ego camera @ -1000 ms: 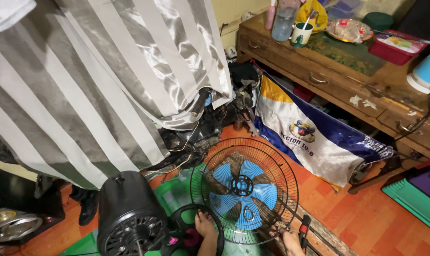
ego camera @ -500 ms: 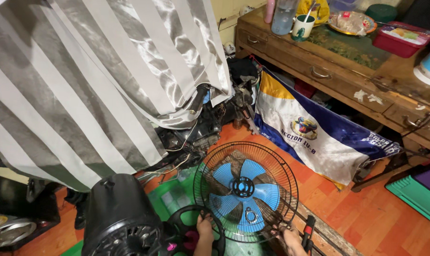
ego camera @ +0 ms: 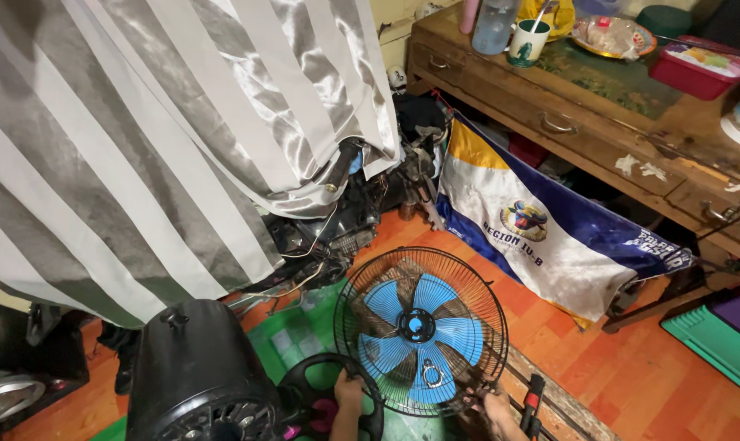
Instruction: The person disassembles a pedestal fan on the floor, removing the front grille and fan blades from the motor housing. They then use a screwdriver to unscrew and work on the rear motor housing of the fan.
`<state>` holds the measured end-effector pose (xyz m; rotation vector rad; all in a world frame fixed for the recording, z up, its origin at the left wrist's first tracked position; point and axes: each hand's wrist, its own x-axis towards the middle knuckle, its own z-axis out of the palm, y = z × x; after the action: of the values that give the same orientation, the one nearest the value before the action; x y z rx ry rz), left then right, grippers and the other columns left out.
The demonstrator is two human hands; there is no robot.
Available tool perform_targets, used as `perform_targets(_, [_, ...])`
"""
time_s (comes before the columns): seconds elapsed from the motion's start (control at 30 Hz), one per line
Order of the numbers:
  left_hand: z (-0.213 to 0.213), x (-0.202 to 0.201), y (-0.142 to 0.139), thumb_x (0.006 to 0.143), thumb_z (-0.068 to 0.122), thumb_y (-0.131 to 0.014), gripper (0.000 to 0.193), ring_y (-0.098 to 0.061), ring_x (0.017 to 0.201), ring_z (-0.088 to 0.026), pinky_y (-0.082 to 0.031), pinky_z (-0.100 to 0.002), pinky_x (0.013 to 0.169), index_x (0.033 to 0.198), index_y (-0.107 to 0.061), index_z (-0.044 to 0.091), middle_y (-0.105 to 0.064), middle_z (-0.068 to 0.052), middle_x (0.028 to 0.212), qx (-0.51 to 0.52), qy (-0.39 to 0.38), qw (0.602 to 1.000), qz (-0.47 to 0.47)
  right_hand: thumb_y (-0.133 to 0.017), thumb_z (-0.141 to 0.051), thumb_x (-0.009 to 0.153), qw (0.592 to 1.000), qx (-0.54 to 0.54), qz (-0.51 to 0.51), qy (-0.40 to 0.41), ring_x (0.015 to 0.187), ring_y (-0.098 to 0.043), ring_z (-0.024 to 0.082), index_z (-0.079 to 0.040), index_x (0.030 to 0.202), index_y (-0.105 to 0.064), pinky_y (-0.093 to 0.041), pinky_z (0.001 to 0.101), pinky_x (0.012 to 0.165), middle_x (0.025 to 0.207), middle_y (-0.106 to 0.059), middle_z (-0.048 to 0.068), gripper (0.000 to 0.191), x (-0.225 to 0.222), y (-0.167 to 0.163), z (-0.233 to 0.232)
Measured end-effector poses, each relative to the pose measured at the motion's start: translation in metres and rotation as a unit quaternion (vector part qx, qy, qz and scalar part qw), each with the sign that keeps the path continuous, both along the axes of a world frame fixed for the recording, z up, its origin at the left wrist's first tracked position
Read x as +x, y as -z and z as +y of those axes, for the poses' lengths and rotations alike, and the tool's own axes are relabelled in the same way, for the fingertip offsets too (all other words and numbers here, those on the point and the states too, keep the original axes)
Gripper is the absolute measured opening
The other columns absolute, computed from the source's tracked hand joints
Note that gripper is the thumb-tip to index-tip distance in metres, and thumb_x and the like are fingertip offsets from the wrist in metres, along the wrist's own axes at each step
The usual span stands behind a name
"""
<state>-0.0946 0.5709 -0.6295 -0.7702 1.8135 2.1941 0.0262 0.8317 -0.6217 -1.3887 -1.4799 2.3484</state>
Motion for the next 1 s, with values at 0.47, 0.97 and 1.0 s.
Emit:
perform_targets(0.47, [-0.004,0.002,0.012,0.085,-0.011,-0.065,0.04,-0.059,0.067,-0.017,-0.046,-0.033,0.056,0.122,-0.066,0.003,-0.069,-0.004,0.084,-0.01,0.033,0.999,0.001,-0.058,-0.002,0.095,0.998,0.066,0.003,-0.022,0.08,-0.076,0.027,-0.007,0.136,-0.054,-0.06,0.0367,0.06,0.103,-0.074,0.013,0.041,-0.011,0.007,-0.009])
perform_targets(0.97, [0.004,0.038,-0.032,0.087,0.006,-0.071,0.022,-0.052,0.055,-0.018,-0.04,-0.034,0.045,0.104,-0.061,0.016,-0.054,-0.003,0.07,0.09,0.135,0.982,-0.094,-0.07,-0.008,0.088,0.987,0.145,-0.07,0.017,0.065,-0.064,0.028,0.004,0.123,-0.053,-0.054,0.0432,0.048,0.093,-0.067,0.019,0.041,-0.012,-0.028,-0.019])
perform_targets(1.0, [0.004,0.041,-0.025,0.087,0.007,-0.071,0.02,-0.051,0.053,-0.018,-0.038,-0.034,0.044,0.103,-0.062,0.016,-0.052,-0.003,0.068,0.118,0.148,0.977,-0.094,-0.07,-0.007,0.087,0.988,0.14,-0.07,0.02,0.065,-0.063,0.029,0.002,0.124,-0.052,-0.053,0.0432,0.048,0.094,-0.066,0.019,0.042,-0.01,-0.032,-0.02])
